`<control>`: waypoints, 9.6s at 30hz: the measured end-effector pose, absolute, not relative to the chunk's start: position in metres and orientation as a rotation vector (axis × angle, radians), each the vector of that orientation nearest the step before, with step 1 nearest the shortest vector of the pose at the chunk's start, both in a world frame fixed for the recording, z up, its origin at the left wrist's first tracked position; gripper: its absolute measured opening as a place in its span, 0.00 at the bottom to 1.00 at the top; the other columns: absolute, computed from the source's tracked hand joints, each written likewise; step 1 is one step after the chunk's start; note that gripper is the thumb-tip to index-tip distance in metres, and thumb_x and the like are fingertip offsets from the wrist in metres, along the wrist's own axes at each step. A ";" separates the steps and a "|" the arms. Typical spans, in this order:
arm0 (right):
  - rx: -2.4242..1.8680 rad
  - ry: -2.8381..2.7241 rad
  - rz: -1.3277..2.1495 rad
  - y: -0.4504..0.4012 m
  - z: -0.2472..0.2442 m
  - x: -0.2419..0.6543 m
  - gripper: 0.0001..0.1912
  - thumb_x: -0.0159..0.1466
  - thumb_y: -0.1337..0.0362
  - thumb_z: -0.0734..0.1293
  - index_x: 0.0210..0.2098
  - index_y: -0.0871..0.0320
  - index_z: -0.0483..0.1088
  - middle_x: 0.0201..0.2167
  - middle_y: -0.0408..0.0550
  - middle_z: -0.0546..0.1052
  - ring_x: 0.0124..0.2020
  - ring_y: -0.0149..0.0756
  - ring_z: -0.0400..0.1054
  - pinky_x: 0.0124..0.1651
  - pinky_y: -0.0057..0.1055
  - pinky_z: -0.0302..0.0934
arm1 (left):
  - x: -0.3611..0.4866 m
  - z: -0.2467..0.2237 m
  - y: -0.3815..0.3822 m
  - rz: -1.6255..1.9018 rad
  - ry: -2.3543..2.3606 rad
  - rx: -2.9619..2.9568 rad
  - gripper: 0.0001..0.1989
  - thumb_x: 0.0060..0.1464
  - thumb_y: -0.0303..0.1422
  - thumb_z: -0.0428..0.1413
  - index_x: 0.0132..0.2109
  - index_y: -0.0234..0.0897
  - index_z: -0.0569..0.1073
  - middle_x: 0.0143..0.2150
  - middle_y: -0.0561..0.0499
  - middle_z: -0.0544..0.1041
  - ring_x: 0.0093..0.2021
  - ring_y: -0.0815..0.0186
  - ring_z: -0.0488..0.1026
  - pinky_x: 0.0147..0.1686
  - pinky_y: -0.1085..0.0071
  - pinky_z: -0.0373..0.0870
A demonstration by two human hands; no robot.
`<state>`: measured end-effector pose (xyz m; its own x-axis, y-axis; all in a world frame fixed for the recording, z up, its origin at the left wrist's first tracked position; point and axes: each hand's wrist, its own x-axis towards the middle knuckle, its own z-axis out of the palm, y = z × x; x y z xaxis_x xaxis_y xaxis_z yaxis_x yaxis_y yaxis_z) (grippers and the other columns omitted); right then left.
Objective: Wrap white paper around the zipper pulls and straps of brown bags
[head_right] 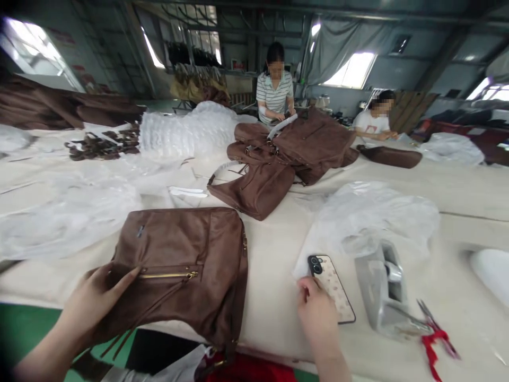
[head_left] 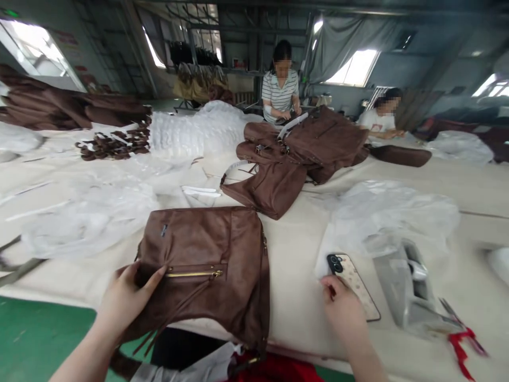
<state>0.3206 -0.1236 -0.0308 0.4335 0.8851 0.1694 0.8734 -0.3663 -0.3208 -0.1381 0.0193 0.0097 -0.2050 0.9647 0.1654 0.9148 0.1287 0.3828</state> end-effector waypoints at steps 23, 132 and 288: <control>-2.287 -1.502 -0.032 -0.109 -0.027 0.324 0.15 0.63 0.67 0.59 0.47 0.62 0.71 0.46 0.54 0.75 0.37 0.39 0.73 0.43 0.33 0.62 | -0.056 0.023 -0.019 1.190 1.632 2.068 0.22 0.54 0.48 0.54 0.50 0.39 0.72 0.52 0.45 0.70 0.42 0.60 0.75 0.46 0.60 0.76; -1.219 -0.831 1.386 -0.095 0.019 0.135 0.12 0.58 0.55 0.72 0.35 0.57 0.75 0.33 0.47 0.79 0.26 0.29 0.72 0.28 0.25 0.70 | -0.105 0.047 -0.097 0.430 0.916 1.963 0.16 0.61 0.39 0.53 0.30 0.32 0.73 0.26 0.50 0.71 0.28 0.70 0.66 0.30 0.75 0.59; -1.338 -1.537 0.910 -0.074 -0.024 0.182 0.14 0.62 0.67 0.61 0.46 0.54 0.71 0.38 0.47 0.79 0.37 0.35 0.74 0.36 0.28 0.68 | 0.012 0.035 -0.040 0.395 1.428 2.143 0.17 0.62 0.35 0.47 0.28 0.35 0.72 0.24 0.53 0.72 0.26 0.70 0.67 0.27 0.76 0.59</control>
<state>0.1822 -0.0744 -0.0235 -0.0338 0.9882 0.1496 0.3444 0.1520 -0.9264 0.0124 -0.0403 0.0354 0.3986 0.9158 -0.0482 0.7608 -0.3009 0.5751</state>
